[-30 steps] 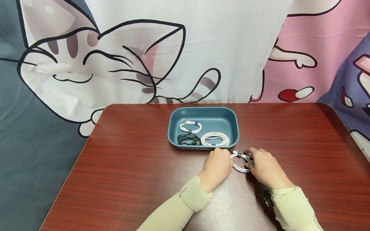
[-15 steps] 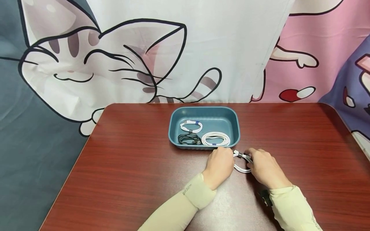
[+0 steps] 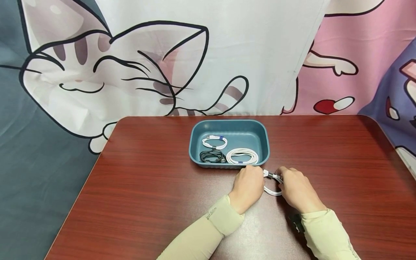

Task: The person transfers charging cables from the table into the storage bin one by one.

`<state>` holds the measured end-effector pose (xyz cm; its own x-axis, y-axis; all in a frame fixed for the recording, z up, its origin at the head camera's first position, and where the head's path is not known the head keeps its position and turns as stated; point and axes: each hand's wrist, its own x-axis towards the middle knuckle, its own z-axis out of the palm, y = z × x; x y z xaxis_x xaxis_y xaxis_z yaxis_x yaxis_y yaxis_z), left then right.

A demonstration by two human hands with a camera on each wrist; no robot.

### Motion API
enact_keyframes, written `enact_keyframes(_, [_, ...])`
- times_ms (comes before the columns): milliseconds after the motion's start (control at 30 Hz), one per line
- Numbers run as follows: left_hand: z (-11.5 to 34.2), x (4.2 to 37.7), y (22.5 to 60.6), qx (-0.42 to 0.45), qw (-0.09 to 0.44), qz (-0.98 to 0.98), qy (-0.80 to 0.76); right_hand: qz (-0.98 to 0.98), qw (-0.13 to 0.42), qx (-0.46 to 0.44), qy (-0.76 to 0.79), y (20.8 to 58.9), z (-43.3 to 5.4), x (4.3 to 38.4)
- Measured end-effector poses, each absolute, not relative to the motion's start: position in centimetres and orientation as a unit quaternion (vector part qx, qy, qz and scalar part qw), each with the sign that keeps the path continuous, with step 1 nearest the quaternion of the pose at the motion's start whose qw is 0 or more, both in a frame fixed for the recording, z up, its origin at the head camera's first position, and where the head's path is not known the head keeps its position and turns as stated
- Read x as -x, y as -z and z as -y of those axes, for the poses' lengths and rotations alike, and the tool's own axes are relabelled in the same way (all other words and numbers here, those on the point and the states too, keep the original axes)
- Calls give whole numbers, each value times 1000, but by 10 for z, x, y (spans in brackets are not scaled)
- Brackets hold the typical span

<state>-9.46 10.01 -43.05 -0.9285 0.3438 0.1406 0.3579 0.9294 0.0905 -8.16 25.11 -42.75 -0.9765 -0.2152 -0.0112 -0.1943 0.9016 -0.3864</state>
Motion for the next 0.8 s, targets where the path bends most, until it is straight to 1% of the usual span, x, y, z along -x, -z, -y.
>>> enact_keyframes(233, [-100, 94, 430, 179, 63, 979, 70, -975, 18, 102, 195, 428, -252, 80])
enact_keyframes(800, [-94, 95, 426, 199, 83, 970, 116, -975, 27, 87, 205, 424, -253, 77])
